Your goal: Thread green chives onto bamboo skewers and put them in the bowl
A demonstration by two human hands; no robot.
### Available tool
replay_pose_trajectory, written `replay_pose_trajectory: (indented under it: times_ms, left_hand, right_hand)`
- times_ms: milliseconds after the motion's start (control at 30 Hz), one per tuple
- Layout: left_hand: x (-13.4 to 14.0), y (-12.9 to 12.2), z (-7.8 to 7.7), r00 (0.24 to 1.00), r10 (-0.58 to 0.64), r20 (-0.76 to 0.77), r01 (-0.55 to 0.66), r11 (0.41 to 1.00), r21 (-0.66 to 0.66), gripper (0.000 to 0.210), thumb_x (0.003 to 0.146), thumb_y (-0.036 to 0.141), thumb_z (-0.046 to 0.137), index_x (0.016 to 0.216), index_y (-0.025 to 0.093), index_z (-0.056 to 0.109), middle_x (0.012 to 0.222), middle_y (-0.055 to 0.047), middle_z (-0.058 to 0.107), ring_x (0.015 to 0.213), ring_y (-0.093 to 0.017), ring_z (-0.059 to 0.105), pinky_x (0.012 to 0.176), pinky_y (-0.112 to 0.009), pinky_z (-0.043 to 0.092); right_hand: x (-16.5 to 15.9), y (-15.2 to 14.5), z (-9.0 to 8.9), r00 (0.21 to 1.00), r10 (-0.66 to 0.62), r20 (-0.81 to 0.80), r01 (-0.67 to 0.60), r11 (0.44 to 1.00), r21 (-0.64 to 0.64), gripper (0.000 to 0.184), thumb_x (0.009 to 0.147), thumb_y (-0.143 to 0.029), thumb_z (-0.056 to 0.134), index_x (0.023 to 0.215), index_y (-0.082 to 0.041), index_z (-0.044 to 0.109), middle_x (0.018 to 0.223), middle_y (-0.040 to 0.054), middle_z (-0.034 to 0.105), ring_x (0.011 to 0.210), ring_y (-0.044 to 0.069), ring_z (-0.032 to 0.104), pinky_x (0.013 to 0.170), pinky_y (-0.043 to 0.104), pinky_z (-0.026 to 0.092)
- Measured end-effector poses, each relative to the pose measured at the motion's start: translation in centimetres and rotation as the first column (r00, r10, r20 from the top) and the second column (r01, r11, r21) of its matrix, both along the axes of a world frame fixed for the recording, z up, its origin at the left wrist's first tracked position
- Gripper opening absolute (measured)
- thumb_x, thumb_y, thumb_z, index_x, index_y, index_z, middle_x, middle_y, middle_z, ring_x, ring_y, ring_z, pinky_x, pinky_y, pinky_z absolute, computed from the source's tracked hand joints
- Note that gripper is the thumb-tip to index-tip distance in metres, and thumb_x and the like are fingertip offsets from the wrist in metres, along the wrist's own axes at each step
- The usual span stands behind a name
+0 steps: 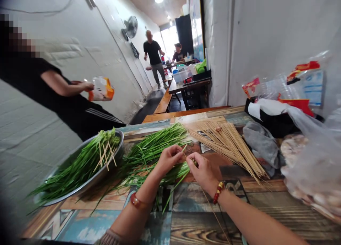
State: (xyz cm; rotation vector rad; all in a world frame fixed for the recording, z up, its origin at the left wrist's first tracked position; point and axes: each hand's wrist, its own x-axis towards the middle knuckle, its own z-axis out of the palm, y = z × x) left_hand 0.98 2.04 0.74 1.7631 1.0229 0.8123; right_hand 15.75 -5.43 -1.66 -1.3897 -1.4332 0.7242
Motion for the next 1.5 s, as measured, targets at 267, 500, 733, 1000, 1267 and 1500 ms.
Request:
replay_pose_trajectory:
  times_ms: [267, 500, 733, 1000, 1267, 1500]
  left_hand:
    - [-0.5, -1.1, 0.3, 0.997, 0.067, 0.033, -0.067, 0.998, 0.002, 0.016, 0.075, 0.025, 0.061, 0.076, 0.011, 0.065, 0.070, -0.003, 0.061, 0.065, -0.011, 0.051, 0.060, -0.020, 0.041]
    - [-0.8, -1.4, -0.1, 0.990, 0.137, 0.037, -0.138, 0.990, 0.036, 0.013, 0.075, 0.021, 0.060, 0.075, 0.010, 0.067, 0.071, -0.004, 0.063, 0.066, -0.011, 0.053, 0.061, -0.020, 0.042]
    - [-1.1, -1.9, -0.3, 0.990, 0.139, 0.023, -0.140, 0.988, 0.071, 0.012, 0.075, 0.018, 0.061, 0.081, 0.011, 0.069, 0.077, -0.005, 0.067, 0.071, -0.012, 0.057, 0.064, -0.021, 0.044]
    - [-1.0, -1.7, -0.3, 0.988, 0.124, 0.096, -0.127, 0.992, 0.025, 0.015, 0.076, 0.024, 0.064, 0.082, 0.012, 0.070, 0.078, -0.005, 0.067, 0.070, -0.013, 0.058, 0.061, -0.021, 0.044]
    - [-0.9, -1.9, 0.4, 0.995, 0.077, 0.057, -0.083, 0.990, 0.110, 0.013, 0.078, 0.023, 0.063, 0.081, 0.013, 0.071, 0.076, -0.004, 0.067, 0.070, -0.013, 0.058, 0.065, -0.022, 0.044]
    - [-0.7, -2.2, 0.7, 0.998, 0.037, 0.053, -0.047, 0.976, 0.213, 0.011, 0.080, 0.020, 0.062, 0.083, 0.015, 0.072, 0.076, -0.003, 0.067, 0.070, -0.012, 0.059, 0.065, -0.023, 0.044]
  right_hand:
    - [-0.1, -0.4, 0.5, 0.997, -0.009, 0.082, 0.013, 0.999, -0.049, 0.026, 0.087, -0.036, 0.046, 0.092, -0.019, 0.065, 0.056, -0.0014, 0.062, 0.043, 0.013, 0.053, 0.043, 0.023, 0.039]
    - [-0.5, -0.8, 1.6, 0.996, -0.010, 0.090, 0.010, 1.000, -0.007, 0.028, 0.085, -0.034, 0.047, 0.094, -0.020, 0.069, 0.079, 0.0030, 0.074, 0.067, 0.017, 0.068, 0.056, 0.023, 0.049]
    - [-0.4, -0.9, 1.7, 0.988, -0.034, 0.147, 0.032, 0.999, 0.015, 0.026, 0.085, -0.030, 0.049, 0.097, -0.021, 0.069, 0.088, 0.0035, 0.075, 0.078, 0.019, 0.070, 0.066, 0.025, 0.053]
    - [0.3, -0.8, 1.0, 0.992, -0.022, 0.128, 0.021, 1.000, 0.010, 0.030, 0.087, -0.031, 0.048, 0.108, -0.021, 0.067, 0.083, 0.0026, 0.074, 0.060, 0.014, 0.066, 0.055, 0.023, 0.051]
    - [0.8, -1.1, 0.4, 0.992, -0.031, 0.122, 0.024, 0.998, 0.059, 0.029, 0.087, -0.031, 0.051, 0.109, -0.023, 0.068, 0.086, 0.0022, 0.073, 0.061, 0.012, 0.065, 0.056, 0.022, 0.050]
    - [1.0, -1.3, 0.2, 0.994, 0.002, 0.113, -0.005, 1.000, 0.024, 0.030, 0.089, -0.032, 0.050, 0.112, -0.023, 0.066, 0.082, 0.0021, 0.072, 0.062, 0.012, 0.065, 0.053, 0.020, 0.049]
